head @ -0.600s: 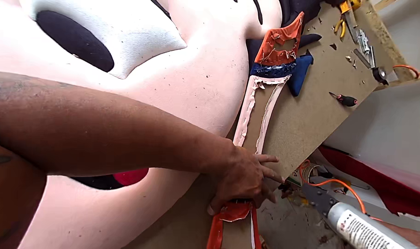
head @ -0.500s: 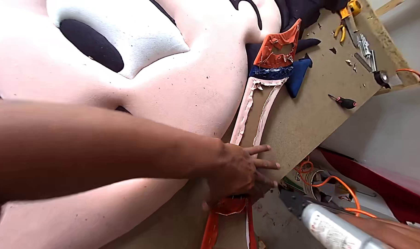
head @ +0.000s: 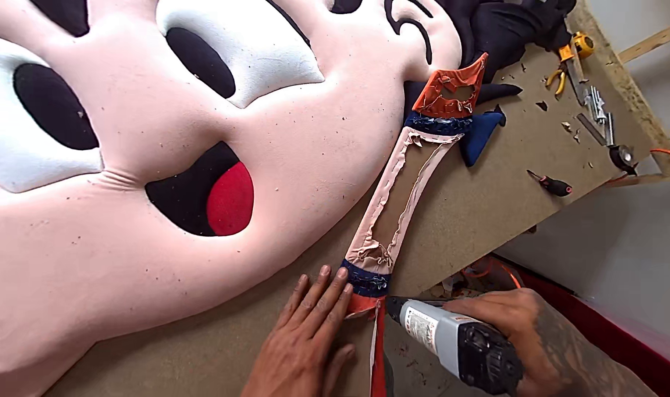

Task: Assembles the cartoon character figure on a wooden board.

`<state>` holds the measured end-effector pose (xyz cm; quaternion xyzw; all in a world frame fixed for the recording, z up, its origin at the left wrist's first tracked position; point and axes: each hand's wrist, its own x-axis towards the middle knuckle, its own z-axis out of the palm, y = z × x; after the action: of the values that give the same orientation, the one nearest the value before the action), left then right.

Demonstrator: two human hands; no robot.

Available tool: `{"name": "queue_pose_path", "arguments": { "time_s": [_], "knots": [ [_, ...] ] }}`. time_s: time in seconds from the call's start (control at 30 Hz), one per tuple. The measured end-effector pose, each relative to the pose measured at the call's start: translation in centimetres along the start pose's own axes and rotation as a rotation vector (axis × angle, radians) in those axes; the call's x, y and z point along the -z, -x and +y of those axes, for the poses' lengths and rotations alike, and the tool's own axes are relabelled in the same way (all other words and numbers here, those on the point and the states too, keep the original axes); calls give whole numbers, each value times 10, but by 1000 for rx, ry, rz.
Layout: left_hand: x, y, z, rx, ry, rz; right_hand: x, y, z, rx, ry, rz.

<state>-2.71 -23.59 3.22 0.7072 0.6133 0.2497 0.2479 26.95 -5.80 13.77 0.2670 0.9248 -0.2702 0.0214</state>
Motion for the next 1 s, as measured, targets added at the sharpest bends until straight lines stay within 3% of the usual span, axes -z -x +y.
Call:
{"name": "queue_pose_path", "arguments": {
  "time_s": [0.5,0.6,0.73,0.83,1.0],
  "knots": [
    [-13,1,-14,-57,-18,88,6,-20,-7,4,110,-75],
    [-12,-1,-19,-74,1,91,29,-10,-2,-102,139,95],
    [-3,1,-14,-56,40,47,67,-7,61,-550,347,453],
    [6,-1,-13,-86,23,40,95,-19,145,-839,229,439],
    [17,9,5,-115,-158,68,92,-64,246,-1003,442,441]
  ]
}}
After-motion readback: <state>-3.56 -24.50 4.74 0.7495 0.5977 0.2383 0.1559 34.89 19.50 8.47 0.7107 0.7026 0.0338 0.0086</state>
